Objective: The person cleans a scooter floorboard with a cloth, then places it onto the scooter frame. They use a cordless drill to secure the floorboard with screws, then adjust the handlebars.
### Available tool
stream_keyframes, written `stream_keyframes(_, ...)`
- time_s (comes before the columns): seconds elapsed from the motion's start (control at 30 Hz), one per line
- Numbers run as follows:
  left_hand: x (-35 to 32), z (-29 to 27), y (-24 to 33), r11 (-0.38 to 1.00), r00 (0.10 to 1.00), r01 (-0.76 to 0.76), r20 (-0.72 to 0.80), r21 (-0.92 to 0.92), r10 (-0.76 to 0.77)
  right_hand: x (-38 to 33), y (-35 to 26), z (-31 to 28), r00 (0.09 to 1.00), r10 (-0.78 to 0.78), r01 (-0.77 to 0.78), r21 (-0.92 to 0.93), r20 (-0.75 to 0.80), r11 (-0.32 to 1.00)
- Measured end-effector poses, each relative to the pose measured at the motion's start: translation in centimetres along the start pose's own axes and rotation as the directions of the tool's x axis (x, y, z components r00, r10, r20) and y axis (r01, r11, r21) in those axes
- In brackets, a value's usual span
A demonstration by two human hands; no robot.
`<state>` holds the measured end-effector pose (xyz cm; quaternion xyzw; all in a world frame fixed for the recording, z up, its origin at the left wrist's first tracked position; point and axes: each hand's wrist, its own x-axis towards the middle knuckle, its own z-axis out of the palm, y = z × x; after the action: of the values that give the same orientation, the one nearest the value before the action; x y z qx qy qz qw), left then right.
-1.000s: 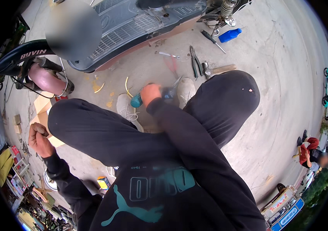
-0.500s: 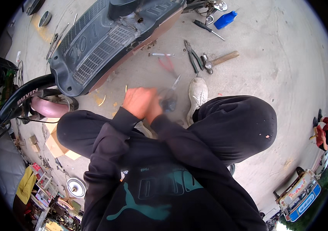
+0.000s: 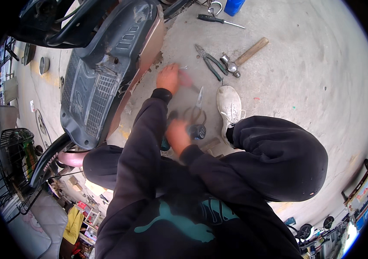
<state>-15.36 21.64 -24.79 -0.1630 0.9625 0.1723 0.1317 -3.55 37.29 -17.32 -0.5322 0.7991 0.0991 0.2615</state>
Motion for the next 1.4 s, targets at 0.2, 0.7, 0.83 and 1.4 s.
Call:
stream_keyframes(0.2, -0.8, 2.3, 2.8, 0.981, 0.997, 0.075, 0.005, 0.181, -0.077, -1.0, 0.8, -2.4, 0.974, -0.15, 0.17, -0.111, 0.17, 0.979)
stream_keyframes(0.7, 0.0, 0.5, 4.2, 0.976, 0.962, 0.216, 0.175, -0.024, -0.208, -0.9, -0.8, -2.5, 0.952, -0.141, 0.196, -0.19, 0.27, 0.962)
stream_keyframes(0.83, 6.0, 2.0, 4.9, 0.972, 0.99, 0.117, -0.052, -0.204, -0.13, -0.3, -1.8, 0.0, 0.985, -0.122, 0.159, -0.37, 0.12, 0.915)
stream_keyframes(1.4, 9.2, 3.8, 4.4, 0.941, 0.977, 0.21, 0.034, -0.265, -0.209, 0.6, -1.7, -0.8, 0.979, -0.112, 0.15, -0.226, 0.172, 0.963)
